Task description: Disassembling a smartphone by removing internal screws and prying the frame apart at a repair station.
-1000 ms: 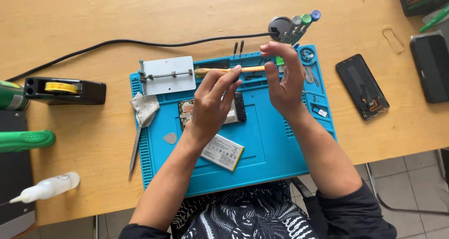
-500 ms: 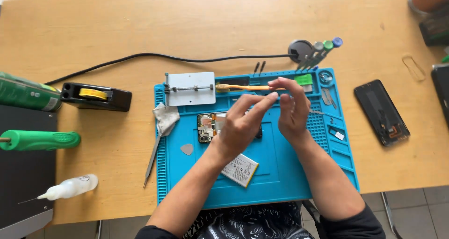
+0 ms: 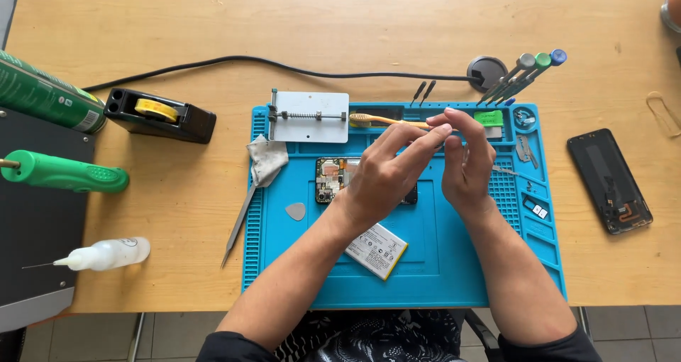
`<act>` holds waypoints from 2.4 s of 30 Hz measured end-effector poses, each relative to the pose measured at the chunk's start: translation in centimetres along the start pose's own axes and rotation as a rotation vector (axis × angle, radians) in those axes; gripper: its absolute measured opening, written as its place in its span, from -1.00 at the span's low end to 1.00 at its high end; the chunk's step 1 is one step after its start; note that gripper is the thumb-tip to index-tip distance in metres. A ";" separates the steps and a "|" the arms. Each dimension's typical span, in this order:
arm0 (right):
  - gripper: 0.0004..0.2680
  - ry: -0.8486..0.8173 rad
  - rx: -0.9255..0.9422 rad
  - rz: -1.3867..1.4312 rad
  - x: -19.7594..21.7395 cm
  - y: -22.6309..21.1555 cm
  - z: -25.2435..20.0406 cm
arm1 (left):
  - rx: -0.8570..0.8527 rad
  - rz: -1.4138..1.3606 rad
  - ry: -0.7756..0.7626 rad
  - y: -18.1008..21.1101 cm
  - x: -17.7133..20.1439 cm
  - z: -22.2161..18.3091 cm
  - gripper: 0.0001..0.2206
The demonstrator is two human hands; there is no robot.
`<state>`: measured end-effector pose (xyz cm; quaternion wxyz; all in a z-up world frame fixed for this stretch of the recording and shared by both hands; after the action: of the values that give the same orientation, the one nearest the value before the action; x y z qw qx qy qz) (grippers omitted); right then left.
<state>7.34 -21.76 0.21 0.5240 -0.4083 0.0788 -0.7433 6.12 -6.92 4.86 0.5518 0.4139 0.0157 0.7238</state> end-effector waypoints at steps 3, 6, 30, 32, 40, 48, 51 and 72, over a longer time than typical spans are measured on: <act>-0.69 -0.019 -0.014 -0.021 0.1 0.5 -0.3 | 0.012 -0.009 -0.011 0.5 0.3 0.2 -0.66; -0.70 -0.043 -0.053 -0.037 0.2 0.7 -0.1 | 0.010 -0.025 -0.027 0.9 0.4 0.5 -0.62; -0.73 -0.120 -0.205 -0.013 0.1 1.9 -0.7 | 0.065 -0.088 -0.130 -2.1 -1.1 -0.5 -0.57; -0.73 -0.152 -0.203 0.011 0.1 1.8 -0.7 | 0.091 -0.062 -0.141 -2.5 -1.0 -0.9 -0.55; -0.70 -0.151 -0.155 0.003 -0.4 1.7 -1.0 | 0.105 -0.058 -0.188 -3.3 -1.3 -1.5 -0.48; -0.49 -0.170 -0.068 -0.060 -1.0 0.9 -1.8 | 0.049 0.102 -0.188 -3.9 -1.7 -1.9 -0.34; -0.47 -0.182 -0.097 0.001 -1.2 0.9 -1.9 | 0.051 0.127 -0.171 -4.5 -2.5 -2.1 -0.28; -0.31 -0.213 -0.204 0.072 -1.0 0.7 -0.6 | 0.021 0.025 -0.176 -4.0 -3.0 -2.0 -0.21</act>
<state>7.49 -21.38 -1.11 0.5114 -0.5328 0.1126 -0.6648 8.16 -6.87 -0.14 0.5374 0.4819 -0.0306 0.6914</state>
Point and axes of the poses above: each hand's wrist, its own z-axis towards the middle knuckle, its own x-axis out of the back of the hand, y = z × x, the point moved 4 cm from there along z, towards the middle knuckle, and after that the axes turned 15 degrees about -y, right-handed, at the moved point
